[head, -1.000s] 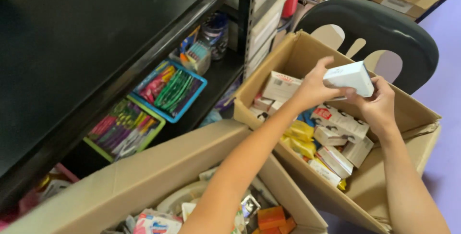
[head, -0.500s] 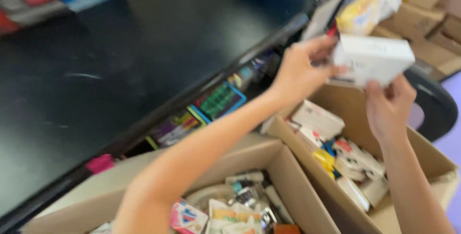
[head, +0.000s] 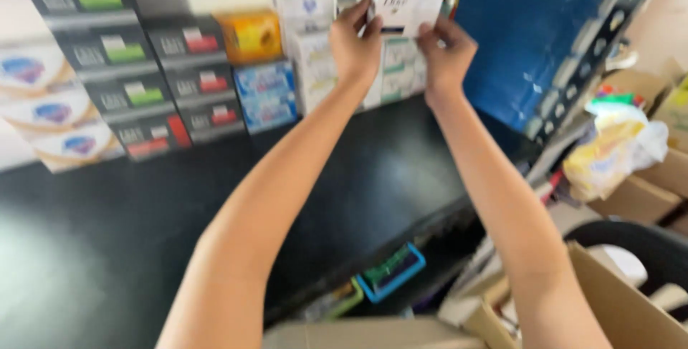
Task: Sorting and placing various personal care products from a cardboard box onto store shelves.
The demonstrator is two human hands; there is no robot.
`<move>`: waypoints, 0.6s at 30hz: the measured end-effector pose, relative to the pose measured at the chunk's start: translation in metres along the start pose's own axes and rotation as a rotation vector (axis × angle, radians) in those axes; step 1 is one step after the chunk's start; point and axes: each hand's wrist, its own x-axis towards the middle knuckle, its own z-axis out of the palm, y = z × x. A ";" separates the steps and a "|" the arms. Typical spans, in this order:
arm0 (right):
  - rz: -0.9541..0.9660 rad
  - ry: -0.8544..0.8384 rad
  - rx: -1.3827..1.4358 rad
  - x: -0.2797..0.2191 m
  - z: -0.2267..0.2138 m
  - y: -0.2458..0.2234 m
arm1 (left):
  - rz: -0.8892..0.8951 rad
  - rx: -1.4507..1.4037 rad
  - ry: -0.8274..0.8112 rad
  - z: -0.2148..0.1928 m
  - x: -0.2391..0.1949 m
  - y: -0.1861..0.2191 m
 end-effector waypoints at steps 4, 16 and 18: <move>0.164 0.105 0.214 0.029 0.042 0.049 | 0.015 0.176 0.019 -0.015 0.026 -0.016; 0.138 -0.022 0.127 0.086 0.072 0.187 | -0.096 0.447 -0.035 -0.013 0.086 -0.095; 0.165 -0.061 -0.015 0.074 0.076 0.144 | -0.079 0.455 -0.095 -0.020 0.085 -0.112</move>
